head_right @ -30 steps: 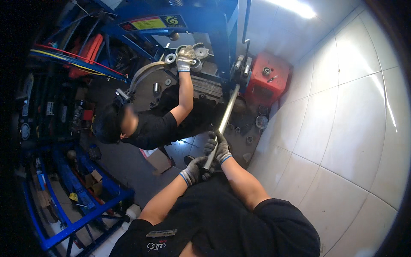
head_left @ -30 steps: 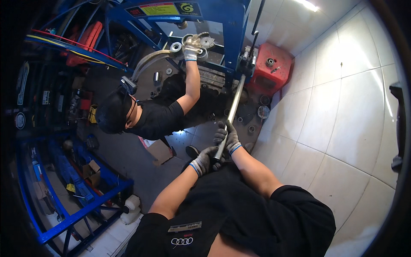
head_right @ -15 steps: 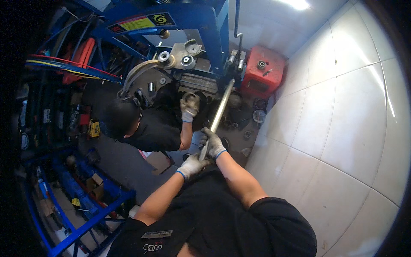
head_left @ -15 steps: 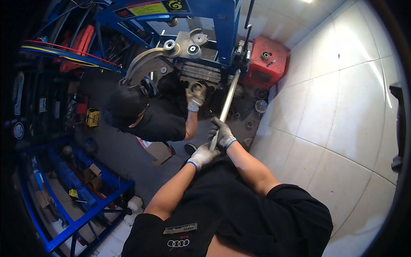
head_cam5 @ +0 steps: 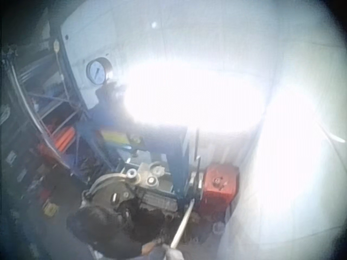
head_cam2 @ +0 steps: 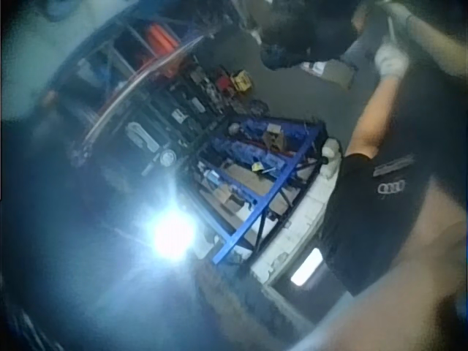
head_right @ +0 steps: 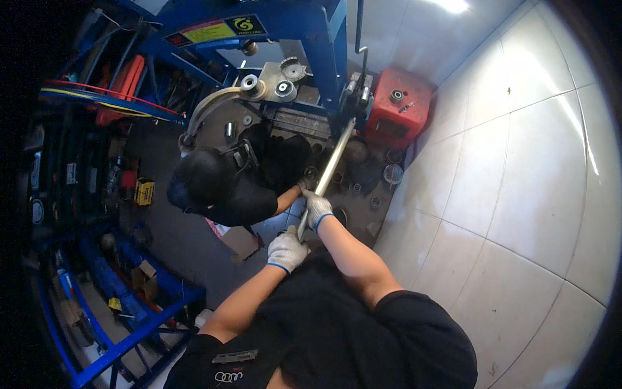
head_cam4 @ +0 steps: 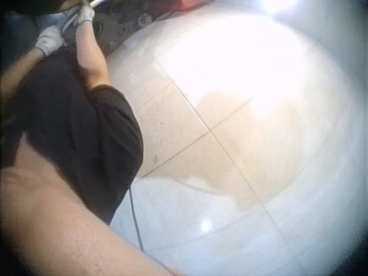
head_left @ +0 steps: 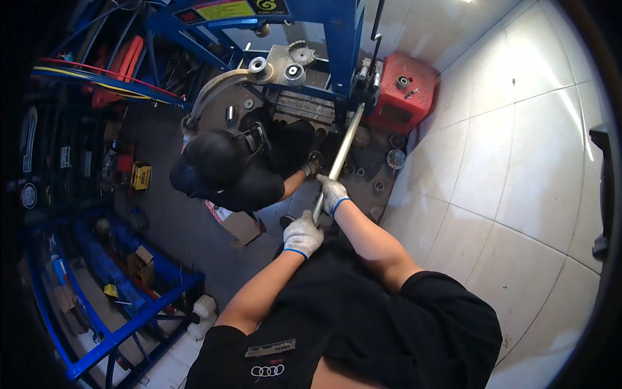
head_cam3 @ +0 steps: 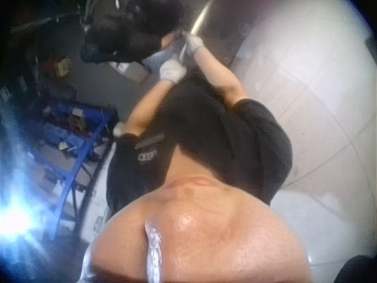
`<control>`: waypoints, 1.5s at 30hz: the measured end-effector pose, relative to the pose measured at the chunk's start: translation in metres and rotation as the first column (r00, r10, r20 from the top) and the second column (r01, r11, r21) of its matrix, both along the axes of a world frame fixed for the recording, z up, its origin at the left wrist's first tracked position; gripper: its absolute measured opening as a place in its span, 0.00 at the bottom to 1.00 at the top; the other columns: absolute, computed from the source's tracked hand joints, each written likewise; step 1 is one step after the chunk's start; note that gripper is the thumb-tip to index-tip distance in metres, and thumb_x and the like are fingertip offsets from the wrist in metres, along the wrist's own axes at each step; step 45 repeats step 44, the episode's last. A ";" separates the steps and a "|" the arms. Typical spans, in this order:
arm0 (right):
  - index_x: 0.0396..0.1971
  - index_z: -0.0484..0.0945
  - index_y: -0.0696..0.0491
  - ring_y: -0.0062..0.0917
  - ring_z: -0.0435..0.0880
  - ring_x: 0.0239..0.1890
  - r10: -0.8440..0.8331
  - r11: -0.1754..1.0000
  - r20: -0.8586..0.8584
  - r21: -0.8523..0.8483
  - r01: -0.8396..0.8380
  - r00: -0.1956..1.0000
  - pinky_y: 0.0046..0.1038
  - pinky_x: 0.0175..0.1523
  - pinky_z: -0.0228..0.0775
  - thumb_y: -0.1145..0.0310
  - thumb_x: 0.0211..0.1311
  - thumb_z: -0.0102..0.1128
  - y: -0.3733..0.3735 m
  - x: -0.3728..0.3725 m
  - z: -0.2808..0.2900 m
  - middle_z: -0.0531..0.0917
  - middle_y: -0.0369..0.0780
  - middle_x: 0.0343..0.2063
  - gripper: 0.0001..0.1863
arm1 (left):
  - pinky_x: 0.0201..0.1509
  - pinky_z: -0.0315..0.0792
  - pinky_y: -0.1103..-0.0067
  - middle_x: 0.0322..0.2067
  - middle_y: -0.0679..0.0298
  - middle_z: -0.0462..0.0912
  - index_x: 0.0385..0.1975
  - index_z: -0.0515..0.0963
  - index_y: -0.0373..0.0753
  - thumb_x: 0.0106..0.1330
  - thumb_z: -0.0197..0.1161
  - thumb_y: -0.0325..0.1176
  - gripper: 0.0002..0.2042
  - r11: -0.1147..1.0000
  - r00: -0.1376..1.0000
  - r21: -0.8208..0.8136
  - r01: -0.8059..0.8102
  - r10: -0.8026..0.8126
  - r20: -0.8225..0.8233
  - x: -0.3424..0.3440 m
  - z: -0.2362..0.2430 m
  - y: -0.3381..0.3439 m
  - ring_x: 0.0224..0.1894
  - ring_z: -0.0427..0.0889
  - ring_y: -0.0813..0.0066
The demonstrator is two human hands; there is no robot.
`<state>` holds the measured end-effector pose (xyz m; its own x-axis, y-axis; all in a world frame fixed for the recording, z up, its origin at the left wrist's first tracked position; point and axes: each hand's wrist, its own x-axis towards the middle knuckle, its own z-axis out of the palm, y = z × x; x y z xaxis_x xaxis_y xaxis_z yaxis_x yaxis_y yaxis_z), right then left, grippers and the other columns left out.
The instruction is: The person operates a hydraulic press by pulling a long metal lever to apply pressure to a cylindrical metal part. The person repeatedly pulls the lever and then resets it while another person adjusts the part on the press.
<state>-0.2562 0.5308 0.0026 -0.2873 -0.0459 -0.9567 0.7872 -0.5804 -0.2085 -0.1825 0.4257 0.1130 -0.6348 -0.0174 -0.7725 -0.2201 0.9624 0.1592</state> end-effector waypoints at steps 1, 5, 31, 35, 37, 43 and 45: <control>0.31 0.77 0.48 0.26 0.70 0.17 -0.091 0.983 -0.008 -0.162 0.088 0.996 0.29 0.24 0.65 0.57 0.63 0.64 -0.002 0.000 0.000 0.74 0.34 0.18 0.11 | 0.55 0.76 0.62 0.44 0.44 0.84 0.51 0.73 0.33 0.60 0.66 0.46 0.26 0.999 0.999 0.028 -0.028 0.029 -0.045 0.000 -0.004 -0.006 0.50 0.84 0.49; 0.34 0.77 0.45 0.23 0.67 0.13 -0.203 0.956 -0.020 -0.220 0.194 0.979 0.30 0.22 0.66 0.57 0.63 0.64 -0.001 0.004 -0.005 0.68 0.31 0.15 0.09 | 0.37 0.79 0.70 0.31 0.56 0.85 0.42 0.77 0.36 0.63 0.66 0.43 0.17 0.256 0.466 0.390 -0.885 0.520 0.716 0.009 -0.043 -0.030 0.35 0.86 0.64; 0.50 0.80 0.48 0.21 0.61 0.16 -0.576 0.229 -0.121 -0.973 0.017 0.809 0.29 0.27 0.56 0.52 0.65 0.51 0.057 0.030 -0.050 0.61 0.29 0.15 0.20 | 0.50 0.79 0.62 0.40 0.42 0.85 0.65 0.63 0.38 0.61 0.64 0.54 0.37 0.987 0.999 0.158 -0.003 0.009 -0.034 0.010 0.005 0.035 0.45 0.86 0.45; 0.47 0.79 0.50 0.21 0.64 0.17 -0.569 0.196 -0.037 -0.976 0.092 0.822 0.32 0.28 0.59 0.51 0.65 0.54 0.062 0.031 -0.050 0.64 0.31 0.16 0.20 | 0.59 0.73 0.61 0.50 0.39 0.81 0.64 0.64 0.36 0.62 0.63 0.46 0.33 0.617 0.680 0.371 -0.694 0.391 0.620 -0.001 -0.013 0.036 0.55 0.81 0.43; 0.47 0.79 0.52 0.24 0.68 0.19 -0.425 0.577 -0.070 -0.789 0.210 0.902 0.33 0.30 0.64 0.54 0.64 0.58 0.059 0.028 -0.044 0.69 0.33 0.17 0.19 | 0.56 0.75 0.61 0.48 0.41 0.82 0.63 0.63 0.35 0.64 0.61 0.45 0.31 0.901 0.945 0.309 -0.305 0.245 0.217 0.011 -0.016 0.038 0.52 0.83 0.45; 0.55 0.75 0.58 0.38 0.81 0.40 0.230 0.885 0.099 0.392 -0.250 0.968 0.39 0.45 0.76 0.55 0.54 0.72 0.014 0.017 -0.027 0.82 0.48 0.43 0.32 | 0.61 0.74 0.60 0.52 0.42 0.81 0.69 0.54 0.36 0.67 0.58 0.46 0.35 0.999 0.993 0.035 -0.005 0.000 0.119 0.006 -0.023 0.030 0.53 0.84 0.48; 0.64 0.69 0.56 0.43 0.82 0.54 0.077 0.996 0.102 0.025 -0.080 0.992 0.42 0.57 0.72 0.49 0.56 0.71 0.022 0.012 -0.021 0.81 0.54 0.53 0.40 | 0.62 0.73 0.59 0.53 0.41 0.81 0.72 0.52 0.39 0.67 0.59 0.46 0.37 0.995 0.988 0.071 -0.068 0.057 0.144 0.003 -0.021 0.030 0.54 0.83 0.49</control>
